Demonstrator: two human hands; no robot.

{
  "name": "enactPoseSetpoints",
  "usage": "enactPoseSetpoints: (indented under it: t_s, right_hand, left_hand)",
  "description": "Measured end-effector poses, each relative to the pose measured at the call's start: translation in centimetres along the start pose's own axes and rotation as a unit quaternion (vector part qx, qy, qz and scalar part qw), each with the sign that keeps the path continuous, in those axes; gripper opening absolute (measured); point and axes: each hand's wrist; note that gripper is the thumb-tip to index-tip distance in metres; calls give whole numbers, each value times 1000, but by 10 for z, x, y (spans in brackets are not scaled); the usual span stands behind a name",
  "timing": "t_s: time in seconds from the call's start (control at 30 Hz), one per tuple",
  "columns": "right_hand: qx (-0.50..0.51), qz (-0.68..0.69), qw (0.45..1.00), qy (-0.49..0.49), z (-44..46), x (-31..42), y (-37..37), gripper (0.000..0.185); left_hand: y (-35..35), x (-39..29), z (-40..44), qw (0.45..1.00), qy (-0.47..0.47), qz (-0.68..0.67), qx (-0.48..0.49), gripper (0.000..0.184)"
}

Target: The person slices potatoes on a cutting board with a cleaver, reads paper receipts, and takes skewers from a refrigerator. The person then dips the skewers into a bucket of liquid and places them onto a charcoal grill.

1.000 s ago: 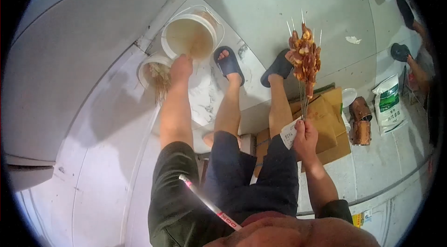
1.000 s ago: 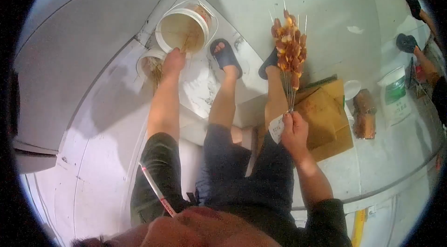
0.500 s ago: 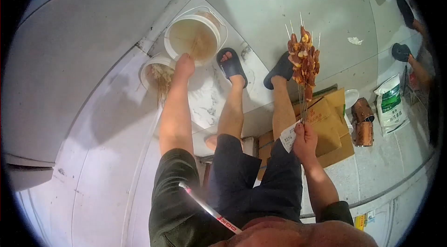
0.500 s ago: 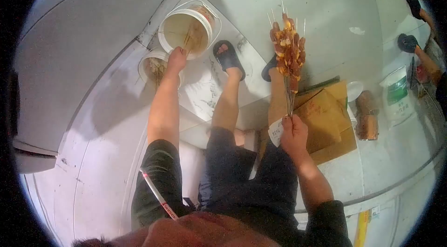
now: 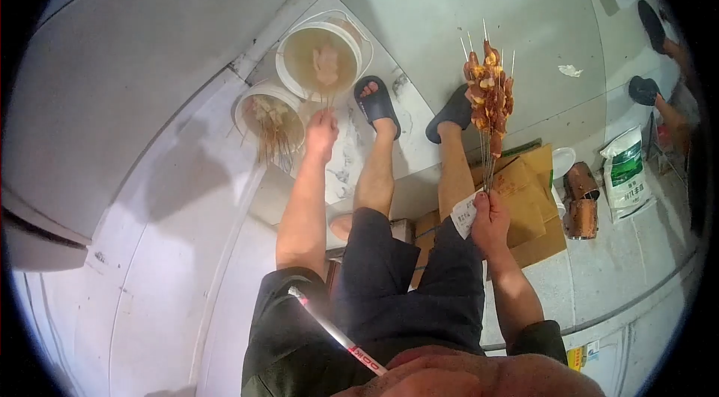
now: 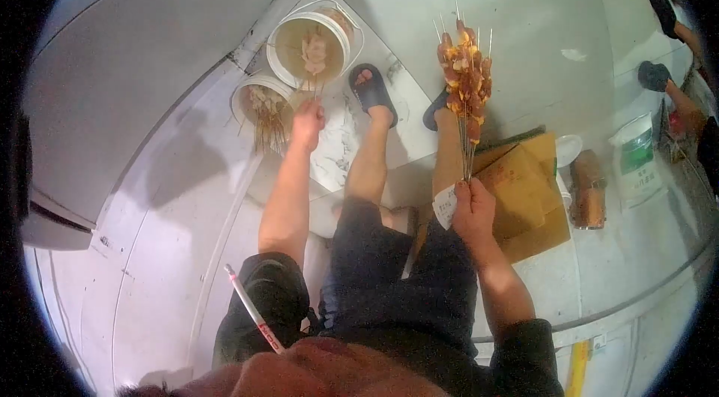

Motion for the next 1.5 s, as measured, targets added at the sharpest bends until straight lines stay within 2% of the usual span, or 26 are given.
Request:
enactPoseSetpoints:
  t_s: [0.07,0.17,0.37,0.57,0.77,0.87,1.0,1.07,1.13,1.2,1.3,1.33,1.4,1.5]
  right_hand:
    - [4,-21,1000,5,-3,6,3,26]
    - [-7,-43,999,32,-4,14,5,27]
    - [0,-32,999,36,-17,36,7,28]
    - [-20,-45,997,66,-23,43,6,27]
    - [-31,-68,993,95,-28,40,7,28]
    - [-35,-71,992,101,-43,57,10,28]
    - [-21,-80,993,84,-62,57,15,27]
    - [-57,-97,989,94,-75,73,9,28]
    - [-84,-94,987,98,-93,85,15,28]
    - [-90,-71,988,100,-117,85,27,28]
    - [-101,-35,988,112,-147,68,52,28]
    - [-116,-8,989,94,-153,88,34,28]
    - [-163,38,979,112,-180,107,37,29]
    - [-239,84,961,108,-212,119,39,31]
  left_hand:
    - [-5,-8,-17,994,51,-92,-4,25]
    - [-7,2,-29,983,58,-174,3,23]
    - [1,15,-54,972,53,-228,-12,13]
    - [3,27,-63,976,40,-207,-47,18]
    - [2,22,-90,979,40,-194,-49,11]
    - [5,25,-104,986,3,-156,-52,8]
    - [15,18,-132,992,-45,-119,-19,14]
    - [22,3,-152,994,-60,-94,10,19]
    - [23,-1,-163,992,-66,-99,32,17]
    - [21,-23,-187,985,-69,-116,104,17]
    - [4,-69,-218,987,-92,28,125,19]
    - [19,-78,-201,981,-109,46,151,20]
    - [13,-88,-188,965,-152,96,192,23]
    - [-5,-146,-189,921,-209,212,251,28]
Point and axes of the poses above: each hand's wrist, its own z-axis towards the middle knuckle, its own y-axis out of the back of the hand, x = y × z, and after that the axes turned 7 degrees about x, right-handed
